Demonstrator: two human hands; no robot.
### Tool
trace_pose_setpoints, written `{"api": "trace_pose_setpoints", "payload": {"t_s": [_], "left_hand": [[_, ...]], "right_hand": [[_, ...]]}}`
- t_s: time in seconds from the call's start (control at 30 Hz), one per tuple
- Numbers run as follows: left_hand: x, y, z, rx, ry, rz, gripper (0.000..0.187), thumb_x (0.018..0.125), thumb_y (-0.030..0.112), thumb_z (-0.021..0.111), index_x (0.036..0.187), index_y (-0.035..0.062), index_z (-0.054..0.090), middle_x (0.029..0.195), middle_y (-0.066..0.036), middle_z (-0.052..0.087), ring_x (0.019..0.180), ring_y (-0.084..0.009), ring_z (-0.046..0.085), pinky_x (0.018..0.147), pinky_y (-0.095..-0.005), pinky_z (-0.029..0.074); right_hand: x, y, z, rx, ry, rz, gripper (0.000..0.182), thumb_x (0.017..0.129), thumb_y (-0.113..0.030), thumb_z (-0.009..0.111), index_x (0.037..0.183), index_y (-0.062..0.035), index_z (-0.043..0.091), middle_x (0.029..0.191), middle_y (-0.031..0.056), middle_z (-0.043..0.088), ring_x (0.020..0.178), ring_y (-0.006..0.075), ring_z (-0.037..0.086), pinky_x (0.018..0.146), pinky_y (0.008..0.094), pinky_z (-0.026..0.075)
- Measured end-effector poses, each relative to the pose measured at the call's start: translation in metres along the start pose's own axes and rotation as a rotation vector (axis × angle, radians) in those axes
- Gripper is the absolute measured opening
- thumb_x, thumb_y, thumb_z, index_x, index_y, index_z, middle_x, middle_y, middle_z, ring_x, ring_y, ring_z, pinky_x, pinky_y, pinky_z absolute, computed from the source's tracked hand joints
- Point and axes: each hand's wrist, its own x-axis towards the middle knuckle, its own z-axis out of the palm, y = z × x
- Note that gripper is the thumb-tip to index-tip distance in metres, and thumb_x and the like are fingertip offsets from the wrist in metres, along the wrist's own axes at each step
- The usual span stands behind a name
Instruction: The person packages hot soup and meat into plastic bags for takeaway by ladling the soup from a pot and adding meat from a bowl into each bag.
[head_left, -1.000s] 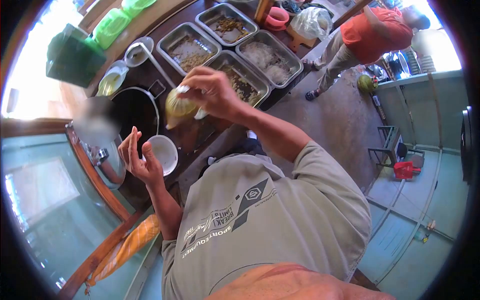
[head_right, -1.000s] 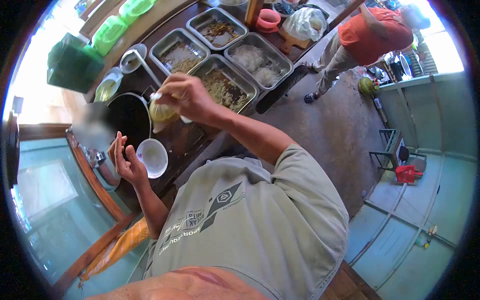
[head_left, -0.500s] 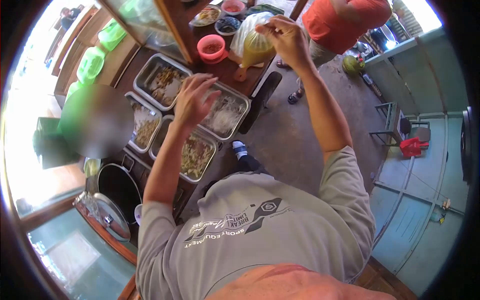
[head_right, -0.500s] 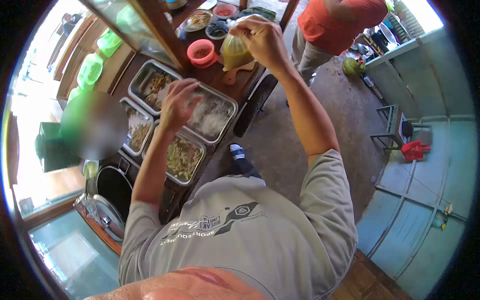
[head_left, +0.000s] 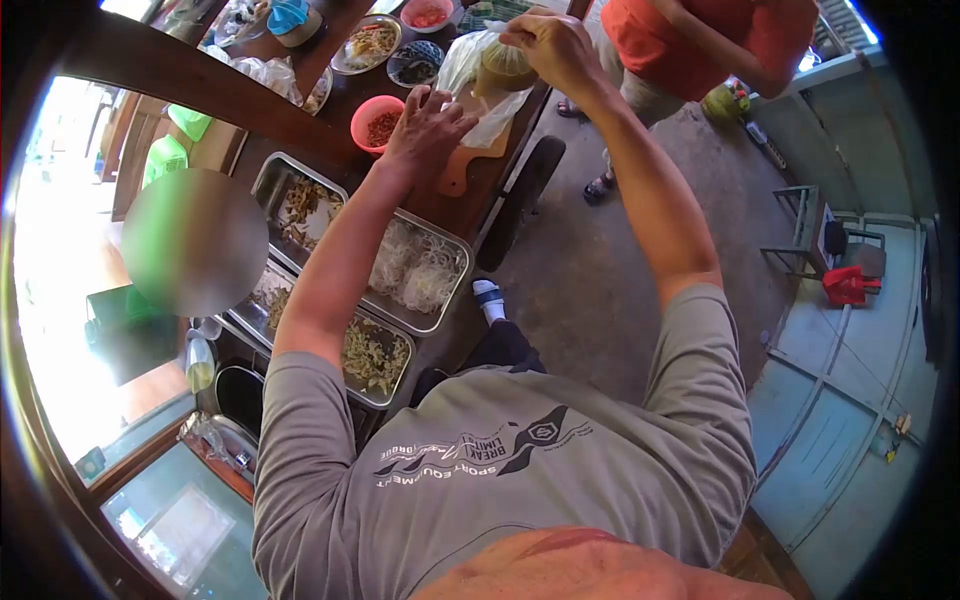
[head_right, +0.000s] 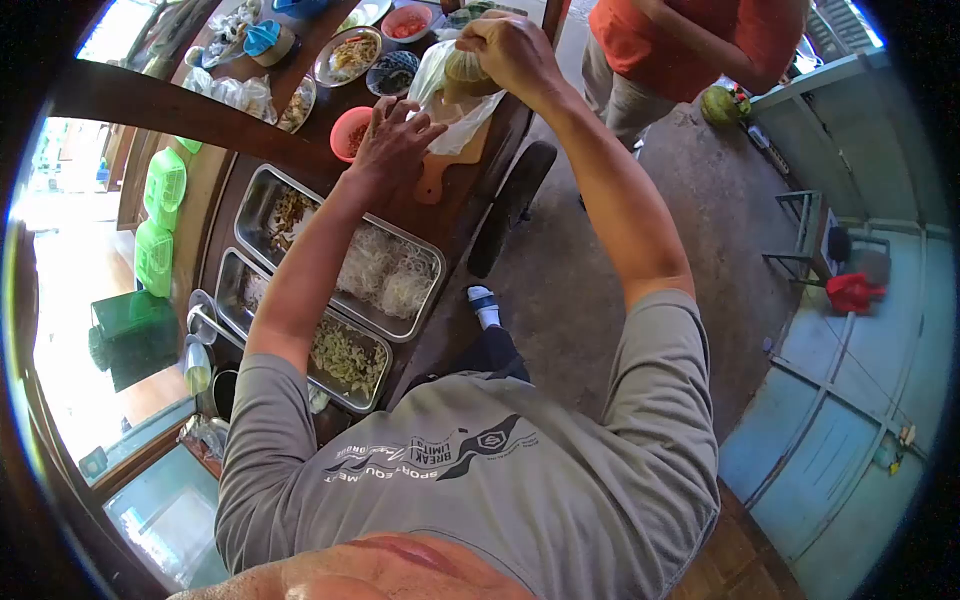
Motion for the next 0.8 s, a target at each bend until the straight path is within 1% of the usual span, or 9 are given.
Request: {"api": "trace_pose_setpoints", "payload": {"t_s": [0.13, 0.23, 0.33, 0.43, 0.47, 0.57, 0.7, 0.73, 0.8], "left_hand": [[-0.005, -0.001, -0.004, -0.086, 0.014, -0.063, 0.034, 0.079, 0.02, 0.071, 0.112, 0.0257, 0.075, 0.114, 0.001, 0.065, 0.122, -0.0231, 0.051, 0.109, -0.0475, 0.03], [-0.01, 0.001, -0.004, -0.126, 0.05, -0.075, 0.024, 0.086, 0.021, 0.064, 0.107, 0.0261, 0.076, 0.111, -0.001, 0.062, 0.121, -0.0245, 0.051, 0.107, -0.048, 0.031], [-0.014, 0.005, 0.006, -0.195, 0.145, -0.144, 0.022, 0.085, 0.024, 0.065, 0.104, 0.0281, 0.077, 0.109, -0.001, 0.061, 0.119, -0.0253, 0.051, 0.104, -0.0487, 0.032], [-0.016, 0.007, 0.002, -0.198, 0.186, -0.234, 0.031, 0.077, 0.019, 0.072, 0.106, 0.0287, 0.077, 0.109, 0.001, 0.064, 0.118, -0.0251, 0.052, 0.098, -0.0484, 0.035], [-0.018, 0.007, 0.001, -0.2, 0.176, -0.262, 0.031, 0.077, 0.019, 0.072, 0.106, 0.0288, 0.077, 0.109, 0.001, 0.064, 0.117, -0.0254, 0.052, 0.098, -0.048, 0.035], [-0.023, 0.004, 0.003, -0.201, 0.16, -0.316, 0.032, 0.077, 0.019, 0.072, 0.107, 0.0284, 0.077, 0.11, 0.001, 0.065, 0.114, -0.0259, 0.053, 0.096, -0.0468, 0.036], [-0.034, 0.004, 0.01, -0.221, 0.164, -0.324, 0.031, 0.078, 0.02, 0.073, 0.109, 0.0258, 0.077, 0.113, 0.0, 0.065, 0.113, -0.0261, 0.054, 0.095, -0.0457, 0.038], [-0.037, 0.006, 0.01, -0.237, 0.162, -0.329, 0.031, 0.079, 0.021, 0.073, 0.109, 0.025, 0.077, 0.113, -0.001, 0.065, 0.114, -0.0263, 0.054, 0.095, -0.0455, 0.039], [-0.04, 0.009, 0.005, -0.329, 0.183, -0.322, 0.029, 0.081, 0.023, 0.072, 0.11, 0.0232, 0.077, 0.116, -0.002, 0.066, 0.118, -0.0267, 0.054, 0.097, -0.0455, 0.041]], "right_hand": [[0.009, -0.006, 0.028, -0.02, -0.109, 0.015, 0.02, 0.087, -0.026, 0.074, 0.097, -0.0083, 0.077, 0.092, 0.0147, 0.072, 0.091, 0.036, 0.069, 0.079, 0.0441, 0.054], [0.011, -0.006, 0.056, -0.035, -0.175, 0.102, 0.02, 0.087, -0.027, 0.075, 0.098, -0.0103, 0.077, 0.093, 0.0148, 0.072, 0.092, 0.0363, 0.069, 0.079, 0.0443, 0.054], [0.007, -0.022, 0.07, 0.015, -0.22, 0.263, 0.027, 0.086, -0.034, 0.075, 0.1, -0.0123, 0.078, 0.096, 0.0162, 0.073, 0.094, 0.0366, 0.07, 0.08, 0.0453, 0.054], [0.001, -0.01, 0.096, 0.041, -0.281, 0.339, 0.03, 0.085, -0.037, 0.075, 0.101, -0.0121, 0.078, 0.096, 0.0178, 0.073, 0.094, 0.0377, 0.07, 0.081, 0.047, 0.053], [-0.002, -0.008, 0.102, 0.051, -0.3, 0.356, 0.031, 0.085, -0.038, 0.074, 0.101, -0.0119, 0.077, 0.096, 0.0184, 0.073, 0.094, 0.0382, 0.07, 0.082, 0.0476, 0.053], [-0.015, -0.003, 0.11, 0.031, -0.365, 0.327, 0.03, 0.086, -0.038, 0.073, 0.099, -0.0104, 0.077, 0.096, 0.0192, 0.073, 0.094, 0.0395, 0.07, 0.082, 0.0496, 0.053], [-0.027, 0.011, 0.116, 0.034, -0.458, 0.304, 0.028, 0.085, -0.036, 0.073, 0.094, -0.0094, 0.076, 0.091, 0.0193, 0.073, 0.088, 0.0403, 0.07, 0.078, 0.0476, 0.053], [-0.029, 0.022, 0.122, 0.011, -0.515, 0.255, 0.026, 0.084, -0.033, 0.072, 0.092, -0.009, 0.076, 0.088, 0.0196, 0.073, 0.083, 0.0383, 0.071, 0.076, 0.0466, 0.054], [-0.032, 0.027, 0.117, -0.027, -0.543, 0.224, 0.027, 0.084, -0.033, 0.071, 0.09, -0.007, 0.076, 0.087, 0.0206, 0.073, 0.082, 0.0364, 0.072, 0.075, 0.0469, 0.054]]}}
